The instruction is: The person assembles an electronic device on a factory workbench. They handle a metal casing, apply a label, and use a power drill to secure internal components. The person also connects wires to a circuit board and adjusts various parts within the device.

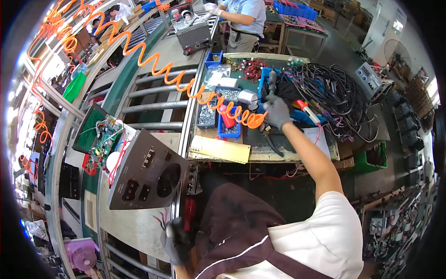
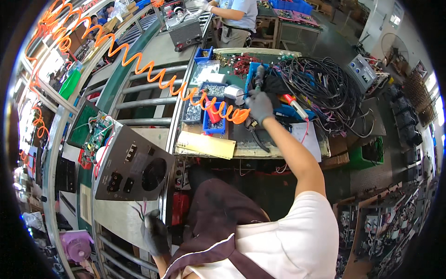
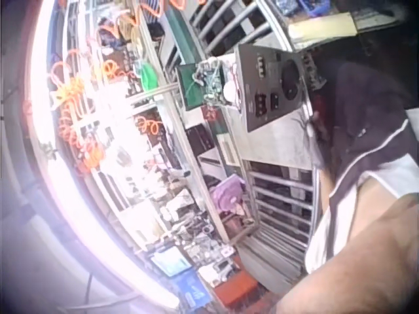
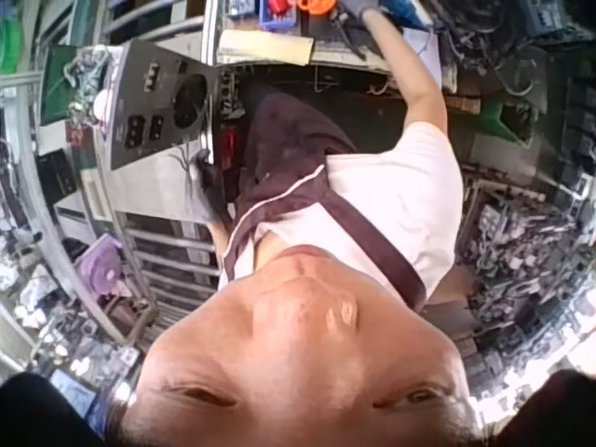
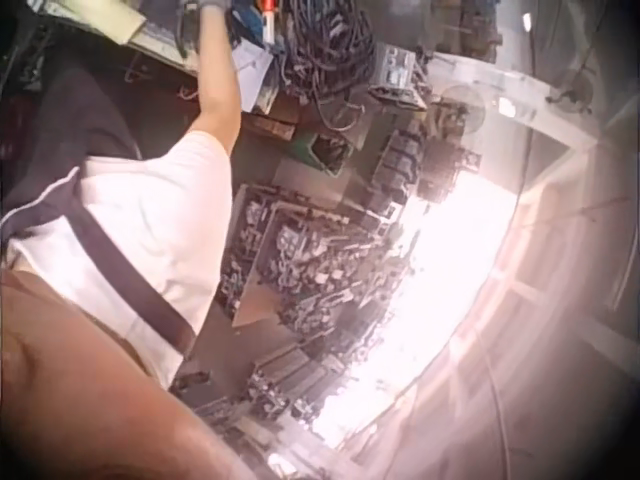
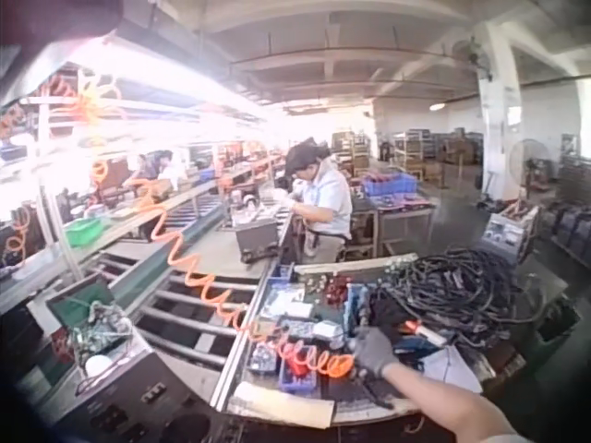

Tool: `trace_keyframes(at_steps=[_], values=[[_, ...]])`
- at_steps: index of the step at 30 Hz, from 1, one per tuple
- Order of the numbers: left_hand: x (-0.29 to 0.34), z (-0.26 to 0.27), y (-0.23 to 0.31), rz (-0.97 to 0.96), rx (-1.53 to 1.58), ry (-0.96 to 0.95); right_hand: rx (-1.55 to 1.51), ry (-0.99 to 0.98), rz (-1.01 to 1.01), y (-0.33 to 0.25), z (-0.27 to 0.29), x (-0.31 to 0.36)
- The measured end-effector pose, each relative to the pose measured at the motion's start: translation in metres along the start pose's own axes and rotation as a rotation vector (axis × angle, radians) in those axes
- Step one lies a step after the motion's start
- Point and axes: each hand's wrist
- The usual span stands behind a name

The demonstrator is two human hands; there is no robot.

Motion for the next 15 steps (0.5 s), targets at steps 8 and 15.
trace_keyframes(at_steps=[8, 15], values=[[-0.033, -0.057, 0.016, 0.287, 0.481, 0.018, 0.449, -0.268, -0.689, 0.056, -0.076, -0.079], [-0.034, -0.020, 0.015, 0.256, 0.503, -0.089, 0.564, -0.488, -0.511, 0.102, -0.052, -0.109]])
Point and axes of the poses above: each hand's wrist, its own x-axis away from the middle knuckle, its own z-axis out of the back of the hand, y = z × x, and after that the axes turned 7 degrees about y, right-handed
